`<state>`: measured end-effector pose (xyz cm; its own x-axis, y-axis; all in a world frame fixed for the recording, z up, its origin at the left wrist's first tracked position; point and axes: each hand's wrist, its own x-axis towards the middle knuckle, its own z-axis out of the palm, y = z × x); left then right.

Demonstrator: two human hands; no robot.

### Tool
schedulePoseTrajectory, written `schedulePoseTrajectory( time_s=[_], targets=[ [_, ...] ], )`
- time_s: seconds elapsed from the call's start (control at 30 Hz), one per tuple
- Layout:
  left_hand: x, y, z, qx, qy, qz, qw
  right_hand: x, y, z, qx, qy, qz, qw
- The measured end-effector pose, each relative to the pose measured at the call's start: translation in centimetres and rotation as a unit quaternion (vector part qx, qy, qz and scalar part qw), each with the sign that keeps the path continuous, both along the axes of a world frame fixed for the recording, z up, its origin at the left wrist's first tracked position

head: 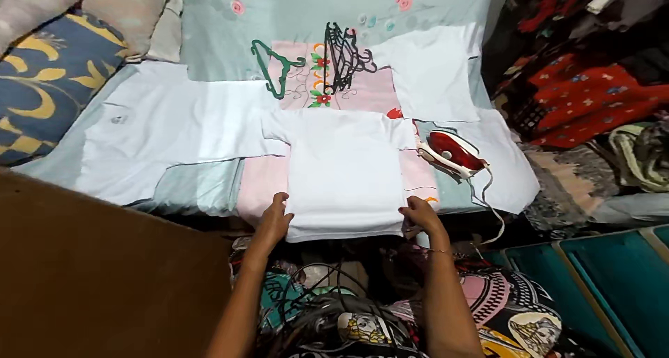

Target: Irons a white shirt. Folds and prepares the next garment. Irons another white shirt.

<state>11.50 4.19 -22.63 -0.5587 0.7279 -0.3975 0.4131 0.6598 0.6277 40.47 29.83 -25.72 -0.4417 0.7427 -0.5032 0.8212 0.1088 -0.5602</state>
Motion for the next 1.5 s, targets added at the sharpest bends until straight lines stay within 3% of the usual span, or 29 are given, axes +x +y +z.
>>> schedulePoseTrajectory(
  time_s=[0.1,0.2,0.3,0.4,0.5,0.67,0.87,1.03,1.13,1.27,1.5],
  targets=[
    [0.2,0.3,0.7,-0.016,0.071,-0.002,0.997,-0.7,0.3,2.2,0.105,-0.018,-0.06,0.993],
    [-0.5,1.2,0.2,0.078,0.173,-0.009,0.982,-1.0,2.9,3.4,0.207,0.012,-0.115,0.971],
    [-2.3,3.3,-2.2,0.166,0.257,-0.037,0.951,-1.6,7.1,2.0,0.298,-0.015,-0.101,0.949],
    [-4.1,4.9,-6.6,0.207,0.321,-0.038,0.923,-2.0,10.6,0.3,0.352,-0.08,-0.059,0.931],
    [-4.0,5.3,-9.2,0.236,0.399,-0.008,0.886,-2.2,12.4,0.4,0.336,-0.145,-0.025,0.93],
    [-4.0,5.4,-10.2,0.254,0.432,0.005,0.866,-1.8,13.5,1.2,0.262,-0.228,0.011,0.938],
    [-4.0,5.6,-10.6,0.261,0.431,0.012,0.864,-0.6,13.3,7.9,0.196,-0.082,-0.021,0.977],
    [-3.9,5.6,-10.5,0.263,0.419,0.009,0.869,-3.3,8.2,10.5,0.1,0.111,-0.021,0.989],
    [-3.9,5.5,-10.4,0.261,0.415,0.013,0.872,-7.4,4.9,9.5,0.057,0.158,0.003,0.986],
    [-3.9,5.6,-10.6,0.264,0.425,0.021,0.865,-13.2,1.8,6.1,0.074,0.123,-0.006,0.99],
    [-3.9,5.7,-11.2,0.281,0.426,0.029,0.859,-18.5,5.9,4.3,0.144,0.137,-0.075,0.977]
  ],
)
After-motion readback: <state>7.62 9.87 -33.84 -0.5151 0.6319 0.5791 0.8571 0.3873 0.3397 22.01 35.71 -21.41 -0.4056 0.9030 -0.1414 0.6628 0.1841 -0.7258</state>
